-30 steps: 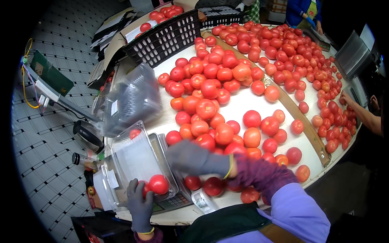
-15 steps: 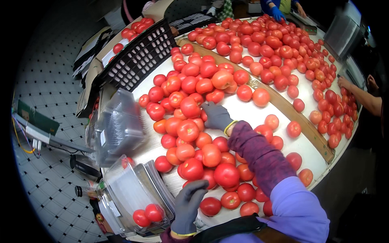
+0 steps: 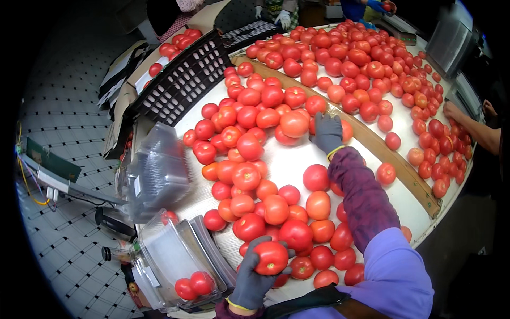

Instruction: The person selects red tomatoes from a large pile on a table and places them into clear plastic containers. They weigh the filled containers on a digital scale, apply a label, and then place the packaged tomatoes into a black crate. The process is repeated continuously throughout the video.

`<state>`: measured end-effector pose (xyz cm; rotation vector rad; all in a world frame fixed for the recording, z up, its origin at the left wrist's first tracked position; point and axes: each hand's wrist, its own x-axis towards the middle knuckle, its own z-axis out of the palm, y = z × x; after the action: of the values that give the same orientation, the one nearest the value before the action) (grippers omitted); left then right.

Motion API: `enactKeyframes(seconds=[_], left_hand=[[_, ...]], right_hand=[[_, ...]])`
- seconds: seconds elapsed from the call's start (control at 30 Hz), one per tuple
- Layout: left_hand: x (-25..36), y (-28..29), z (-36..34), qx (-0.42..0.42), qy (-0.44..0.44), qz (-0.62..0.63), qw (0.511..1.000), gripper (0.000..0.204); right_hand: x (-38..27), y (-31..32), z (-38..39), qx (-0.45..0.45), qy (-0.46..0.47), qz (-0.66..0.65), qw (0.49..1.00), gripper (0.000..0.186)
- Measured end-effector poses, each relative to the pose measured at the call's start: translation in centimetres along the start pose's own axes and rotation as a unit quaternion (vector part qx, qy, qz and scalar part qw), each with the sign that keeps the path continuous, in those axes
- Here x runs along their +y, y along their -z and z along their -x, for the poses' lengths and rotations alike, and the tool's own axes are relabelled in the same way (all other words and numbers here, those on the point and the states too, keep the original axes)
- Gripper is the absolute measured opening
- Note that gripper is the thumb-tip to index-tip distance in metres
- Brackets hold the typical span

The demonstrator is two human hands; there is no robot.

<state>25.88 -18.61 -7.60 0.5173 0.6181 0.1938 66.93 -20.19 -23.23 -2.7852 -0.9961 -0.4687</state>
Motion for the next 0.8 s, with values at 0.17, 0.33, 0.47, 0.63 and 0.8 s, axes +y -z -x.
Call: enactKeyframes(seconds=[0.17, 0.33, 0.47, 0.63, 0.8], left_hand=[[1.4, 2.4, 5.2, 0.076, -0.195, -0.090, 0.974, 0.064], [6.2, 6.5, 11.0, 0.291, -0.378, -0.265, 0.838, 0.065], [9.4, 11.7, 13.3, 0.406, -0.369, -0.504, 0.667, 0.050], [9.9, 14.4, 11.6, 0.427, -0.427, -0.547, 0.580, 0.045], [9.0, 14.9, 12.1, 0.386, -0.270, -0.762, 0.445, 0.045]], right_hand=[[-4.2, 8.0, 3.0, -0.267, 0.075, -0.075, 0.958, 0.068], [-9.7, 16.4, 9.0, -0.162, 0.098, -0.395, 0.899, 0.072], [-21.9, 22.6, 13.8, -0.235, 0.344, -0.511, 0.752, 0.068], [-33.1, 21.7, 19.2, -0.017, 0.483, -0.477, 0.734, 0.066], [-32.3, 18.8, 18.6, -0.054, 0.536, -0.421, 0.730, 0.034]])
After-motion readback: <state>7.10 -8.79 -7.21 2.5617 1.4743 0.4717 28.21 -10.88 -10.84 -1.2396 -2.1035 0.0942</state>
